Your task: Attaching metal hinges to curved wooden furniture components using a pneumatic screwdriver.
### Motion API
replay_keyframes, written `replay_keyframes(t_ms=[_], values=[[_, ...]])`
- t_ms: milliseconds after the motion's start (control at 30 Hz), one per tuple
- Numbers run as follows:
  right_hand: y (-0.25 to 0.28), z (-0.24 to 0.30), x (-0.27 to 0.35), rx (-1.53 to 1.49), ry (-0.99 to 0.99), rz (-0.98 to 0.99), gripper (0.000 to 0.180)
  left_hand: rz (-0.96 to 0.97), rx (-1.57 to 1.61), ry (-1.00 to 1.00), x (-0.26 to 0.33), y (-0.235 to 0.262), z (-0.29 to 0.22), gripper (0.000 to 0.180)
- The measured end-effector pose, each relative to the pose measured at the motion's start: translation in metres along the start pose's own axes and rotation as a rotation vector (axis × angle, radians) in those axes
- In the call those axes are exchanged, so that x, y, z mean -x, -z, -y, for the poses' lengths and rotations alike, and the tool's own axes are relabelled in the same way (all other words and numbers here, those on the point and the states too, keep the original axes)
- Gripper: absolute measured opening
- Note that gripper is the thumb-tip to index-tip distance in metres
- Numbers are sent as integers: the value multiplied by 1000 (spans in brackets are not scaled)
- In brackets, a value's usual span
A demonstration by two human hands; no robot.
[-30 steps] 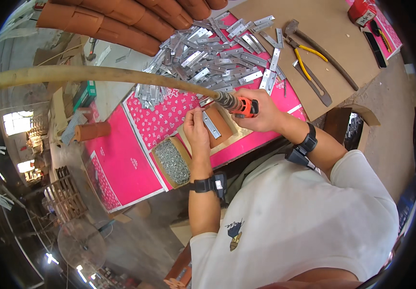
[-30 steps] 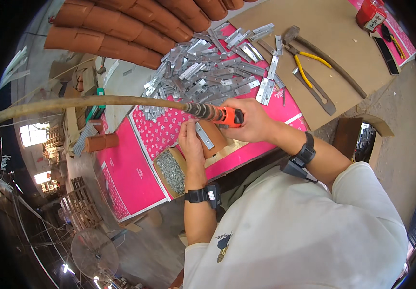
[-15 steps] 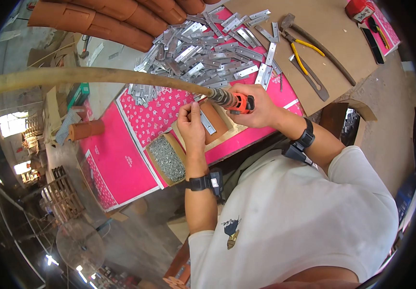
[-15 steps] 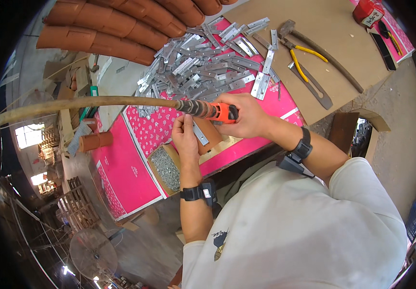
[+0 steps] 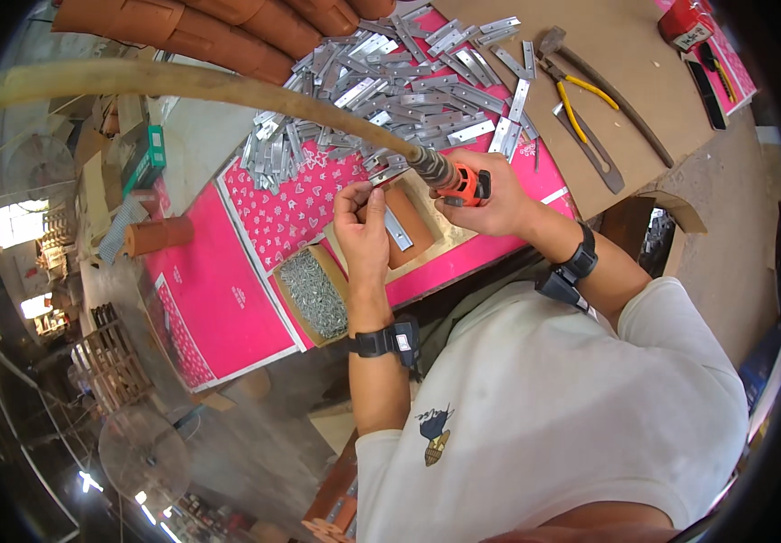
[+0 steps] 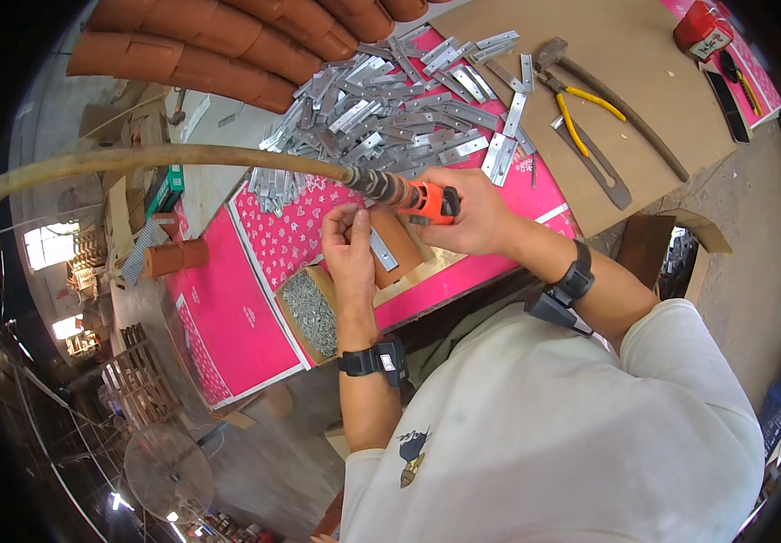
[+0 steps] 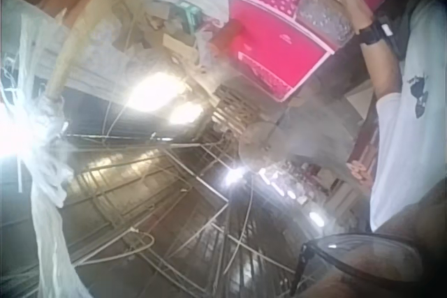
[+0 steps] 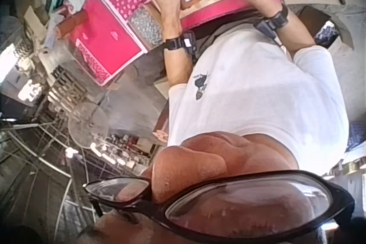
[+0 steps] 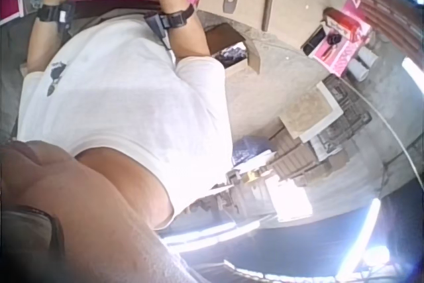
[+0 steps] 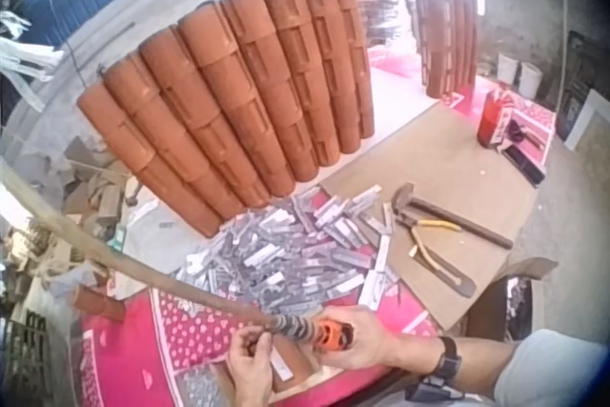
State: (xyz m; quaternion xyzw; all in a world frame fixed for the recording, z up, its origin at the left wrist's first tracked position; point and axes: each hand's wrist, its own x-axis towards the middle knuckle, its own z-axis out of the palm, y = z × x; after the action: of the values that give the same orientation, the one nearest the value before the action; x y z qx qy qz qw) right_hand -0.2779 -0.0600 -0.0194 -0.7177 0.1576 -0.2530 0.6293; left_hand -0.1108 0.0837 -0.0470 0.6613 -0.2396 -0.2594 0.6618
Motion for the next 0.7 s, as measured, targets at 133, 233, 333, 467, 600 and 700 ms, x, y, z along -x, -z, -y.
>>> replay_keyframes(t_ms=[133, 233, 333, 467, 600, 700], values=[[-1, 0, -3, -40, -37, -2, 31, 7, -1, 24, -1, 1, 1, 14], [-2, 3, -2, -29, -39, 27, 31, 0, -44, 32, 0, 6, 3, 18], [-1, 11, -1, 53, -19, 70, 32, -225, -213, -122, 8, 5, -6, 20], [-1, -2, 2, 5, -19, 45, 31, -361, -545, -299, 40, 42, -31, 21], [-1, -3, -1, -3, -15, 5, 30, -294, -1090, -44, 71, 91, -55, 19], [-3, 1, -4, 3, -20, 22, 28, -132, -1247, -35, 79, 111, -44, 19]])
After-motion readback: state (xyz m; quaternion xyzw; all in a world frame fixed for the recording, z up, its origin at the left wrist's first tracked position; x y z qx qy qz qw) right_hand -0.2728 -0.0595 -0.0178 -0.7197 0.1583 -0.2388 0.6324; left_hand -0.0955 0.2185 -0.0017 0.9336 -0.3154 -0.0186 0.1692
